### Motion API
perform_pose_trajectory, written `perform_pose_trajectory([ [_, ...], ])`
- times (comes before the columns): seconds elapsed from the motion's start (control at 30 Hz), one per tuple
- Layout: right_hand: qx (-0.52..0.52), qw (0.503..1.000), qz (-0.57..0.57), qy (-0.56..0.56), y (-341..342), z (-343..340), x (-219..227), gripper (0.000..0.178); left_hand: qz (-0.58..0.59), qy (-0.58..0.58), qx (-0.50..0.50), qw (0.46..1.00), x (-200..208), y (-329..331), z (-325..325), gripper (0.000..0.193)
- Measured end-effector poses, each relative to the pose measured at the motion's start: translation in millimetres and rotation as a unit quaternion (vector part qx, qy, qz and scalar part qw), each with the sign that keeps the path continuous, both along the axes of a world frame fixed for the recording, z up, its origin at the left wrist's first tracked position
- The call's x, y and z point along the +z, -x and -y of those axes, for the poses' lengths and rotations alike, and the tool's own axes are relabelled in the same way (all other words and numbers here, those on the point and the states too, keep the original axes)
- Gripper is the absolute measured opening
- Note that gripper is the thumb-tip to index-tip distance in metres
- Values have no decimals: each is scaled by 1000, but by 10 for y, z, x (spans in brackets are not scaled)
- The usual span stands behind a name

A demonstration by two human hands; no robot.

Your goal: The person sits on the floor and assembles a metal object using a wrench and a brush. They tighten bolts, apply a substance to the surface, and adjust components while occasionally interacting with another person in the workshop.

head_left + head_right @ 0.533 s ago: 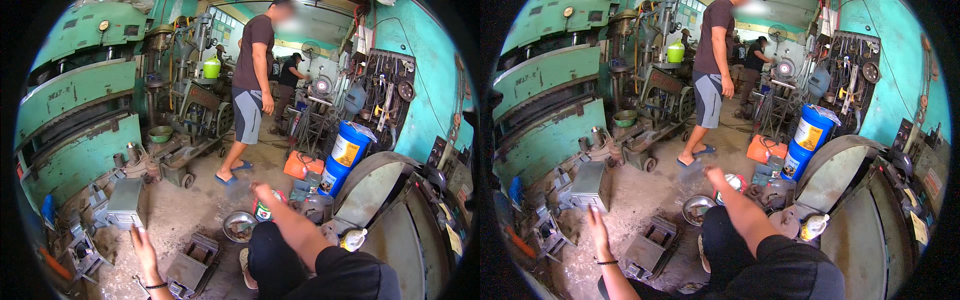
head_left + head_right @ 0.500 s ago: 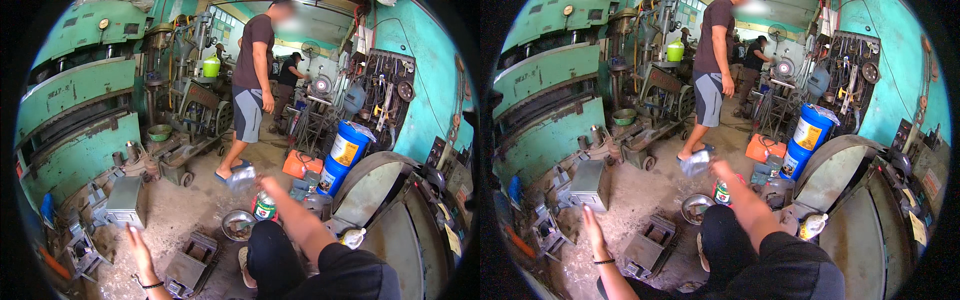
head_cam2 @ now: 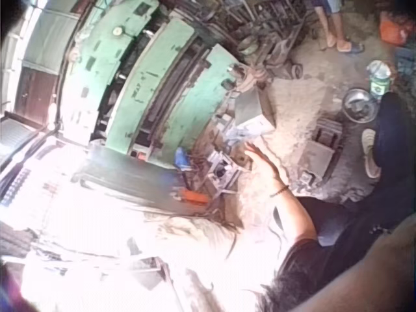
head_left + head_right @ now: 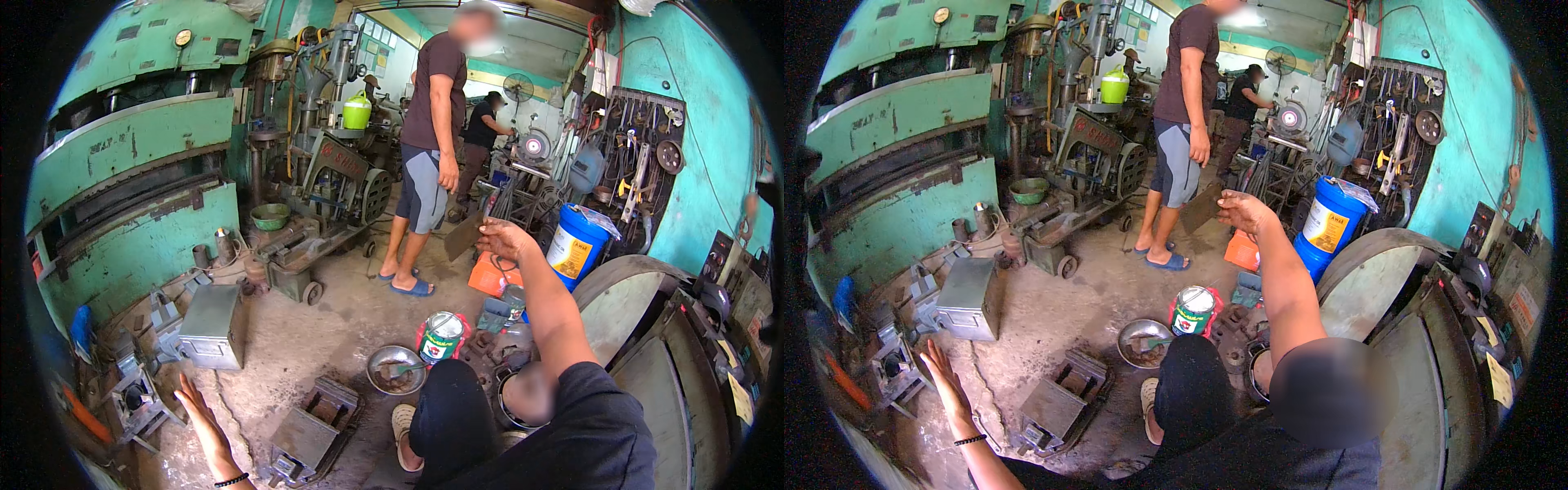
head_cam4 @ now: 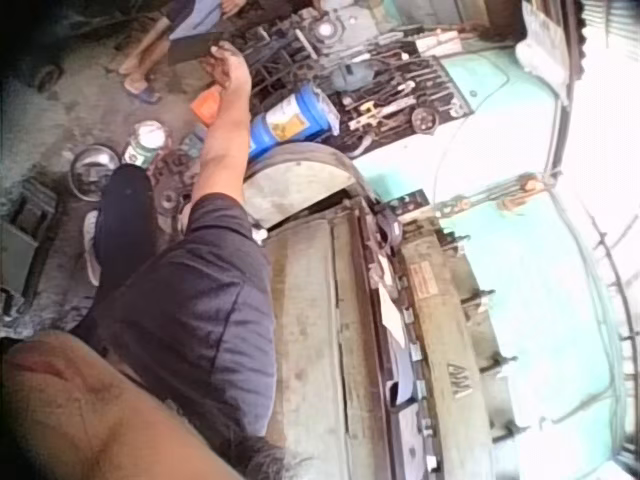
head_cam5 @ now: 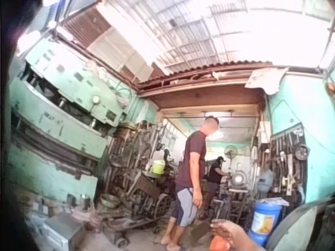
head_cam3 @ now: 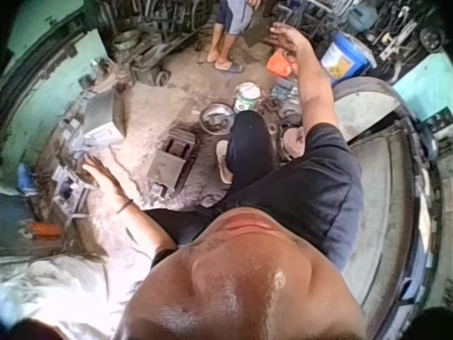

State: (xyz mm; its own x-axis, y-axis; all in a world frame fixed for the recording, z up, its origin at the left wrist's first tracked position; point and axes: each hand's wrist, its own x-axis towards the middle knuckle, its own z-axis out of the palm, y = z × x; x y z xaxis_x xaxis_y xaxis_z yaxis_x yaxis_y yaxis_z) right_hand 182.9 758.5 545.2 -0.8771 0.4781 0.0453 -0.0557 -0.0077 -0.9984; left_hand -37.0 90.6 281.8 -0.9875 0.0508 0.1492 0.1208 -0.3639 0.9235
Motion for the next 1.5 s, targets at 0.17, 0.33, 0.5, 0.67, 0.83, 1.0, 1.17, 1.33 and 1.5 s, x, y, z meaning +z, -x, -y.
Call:
perform_pose_trajectory([
  [0.17, 7, 998, -39, 41, 222, -33, -430, 52, 29, 46, 26, 998, 68, -59, -62, 85],
  [0.33, -75, 993, -67, 68, 608, 185, -1278, 44, -26, 442, -73, 893, -295, -265, -31, 73],
  [0.5, -169, 983, -62, -16, 875, 117, -1720, 29, -10, 620, -253, 743, -65, -314, -273, 77],
  [0.67, -171, 973, -125, 91, 1019, 538, -1848, 37, -71, 614, -145, 772, -33, -410, -174, 71],
  [0.83, -116, 969, -9, 219, 1247, 488, -3003, 32, -60, 617, -192, 760, -139, -392, -448, 67],
  [1.0, -81, 974, -139, 157, 1705, 747, -2781, 33, -15, 636, -200, 745, -171, -499, -407, 64],
  [1.17, -16, 960, -97, 262, 1813, 891, -2831, 27, 9, 668, -178, 723, -217, -656, -313, 63],
  [1.33, -10, 966, -72, 249, 1947, 672, -2930, 19, 49, 696, -219, 682, -464, -856, -439, 65],
  [1.5, 46, 940, -57, 335, 1763, 595, -2751, 24, 55, 686, -235, 687, -356, -1051, -631, 65],
])
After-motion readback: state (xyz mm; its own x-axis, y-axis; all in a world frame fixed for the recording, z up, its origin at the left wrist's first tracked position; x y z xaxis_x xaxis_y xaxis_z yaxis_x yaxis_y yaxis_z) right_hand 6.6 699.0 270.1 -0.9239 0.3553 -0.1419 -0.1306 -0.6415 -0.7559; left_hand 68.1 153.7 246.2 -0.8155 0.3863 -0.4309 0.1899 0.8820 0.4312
